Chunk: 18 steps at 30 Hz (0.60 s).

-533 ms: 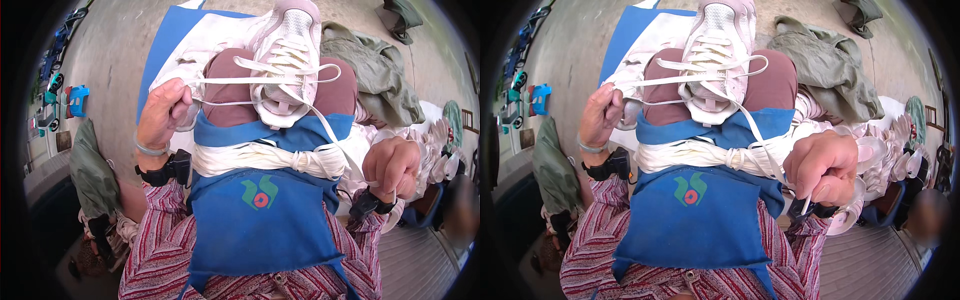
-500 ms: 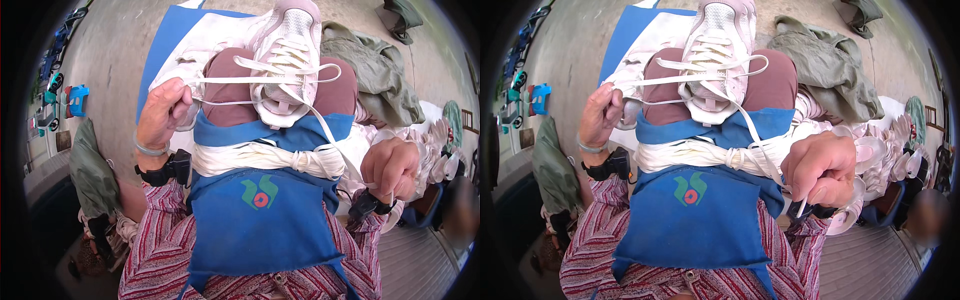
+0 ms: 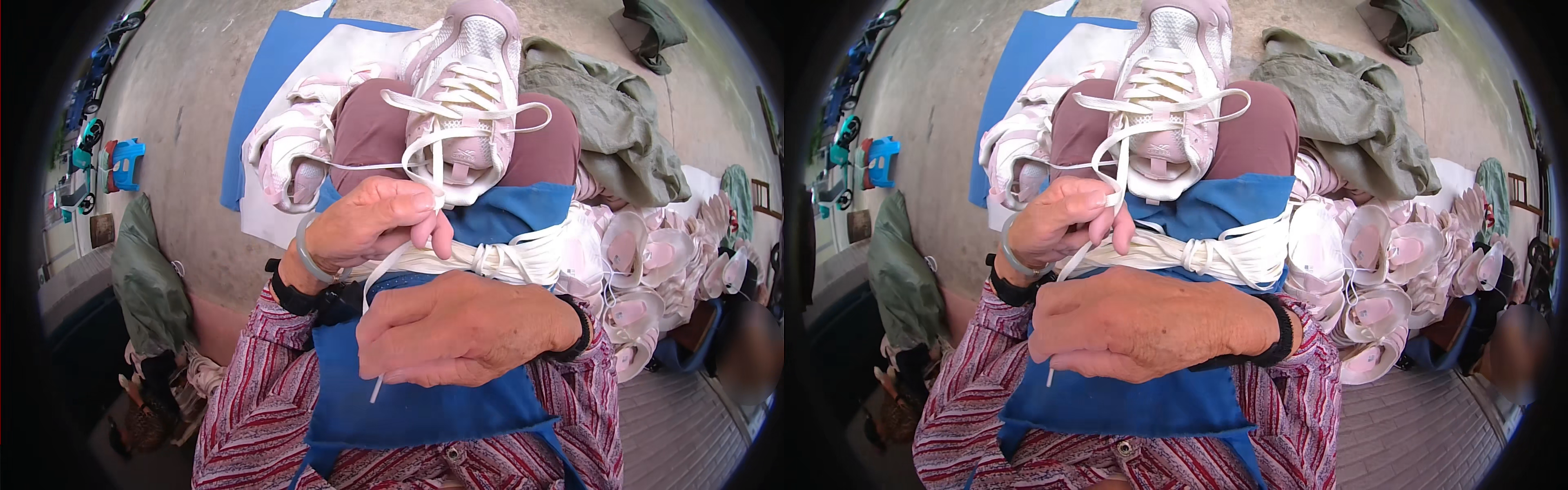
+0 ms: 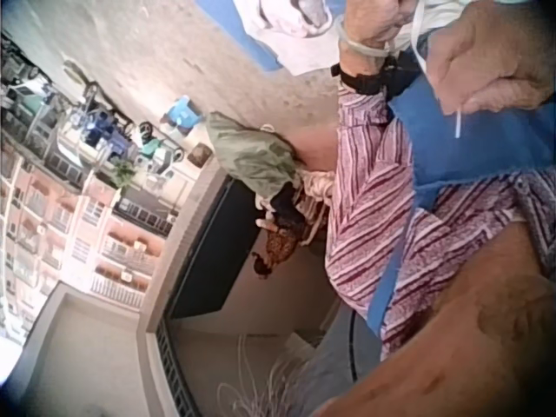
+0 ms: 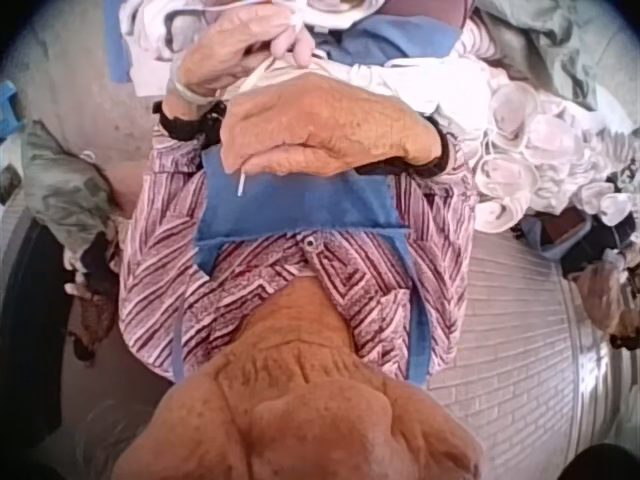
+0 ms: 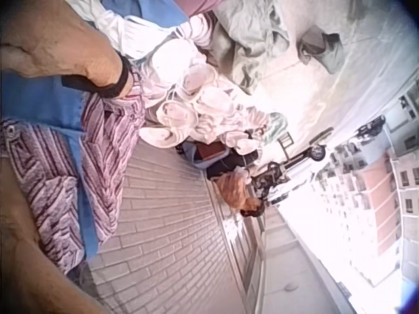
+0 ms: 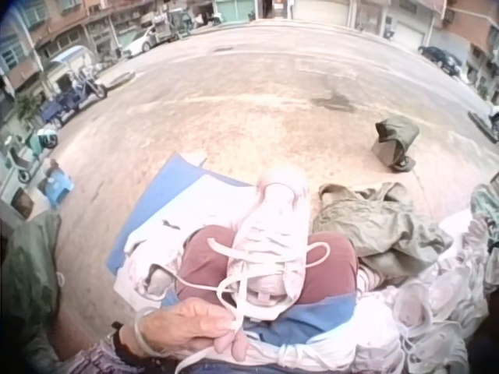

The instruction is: The recorder is lacing a pair of pink and white sneakers.

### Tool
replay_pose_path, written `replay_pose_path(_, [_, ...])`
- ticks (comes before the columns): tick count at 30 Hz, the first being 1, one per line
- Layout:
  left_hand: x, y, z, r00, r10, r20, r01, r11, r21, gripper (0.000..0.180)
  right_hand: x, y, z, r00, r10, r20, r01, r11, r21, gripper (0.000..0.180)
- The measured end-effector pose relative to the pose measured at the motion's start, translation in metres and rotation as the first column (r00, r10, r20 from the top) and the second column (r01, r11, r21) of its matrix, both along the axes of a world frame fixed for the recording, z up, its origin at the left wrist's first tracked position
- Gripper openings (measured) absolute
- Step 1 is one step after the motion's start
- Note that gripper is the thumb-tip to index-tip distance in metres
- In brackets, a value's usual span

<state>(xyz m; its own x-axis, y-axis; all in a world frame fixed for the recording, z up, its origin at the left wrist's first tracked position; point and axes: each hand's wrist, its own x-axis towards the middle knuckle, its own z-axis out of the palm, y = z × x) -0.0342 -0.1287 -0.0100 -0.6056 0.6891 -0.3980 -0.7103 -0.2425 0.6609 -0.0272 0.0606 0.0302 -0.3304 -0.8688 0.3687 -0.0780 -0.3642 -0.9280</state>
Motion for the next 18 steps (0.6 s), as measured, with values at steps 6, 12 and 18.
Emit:
replay_pose_path(6, [0.007,-0.014,0.030,0.823,-0.055,-0.565,-0.162,0.931,-0.326,0.033,-0.033,0.021,-0.027,0.497,-0.782,-0.377,0.867,0.466,0.176,0.022])
replay_pose_path(12, [0.008,-0.018,0.036,0.681,-0.265,-0.682,-0.220,0.815,-0.536,0.025,-0.039,0.009,-0.050,0.360,-0.615,-0.702,0.926,0.329,0.187,0.031])
replay_pose_path(18, [0.011,-0.022,0.039,0.665,-0.249,-0.704,-0.301,0.773,-0.558,0.023,-0.040,0.012,-0.056,0.399,-0.549,-0.735,0.886,0.437,0.155,0.022])
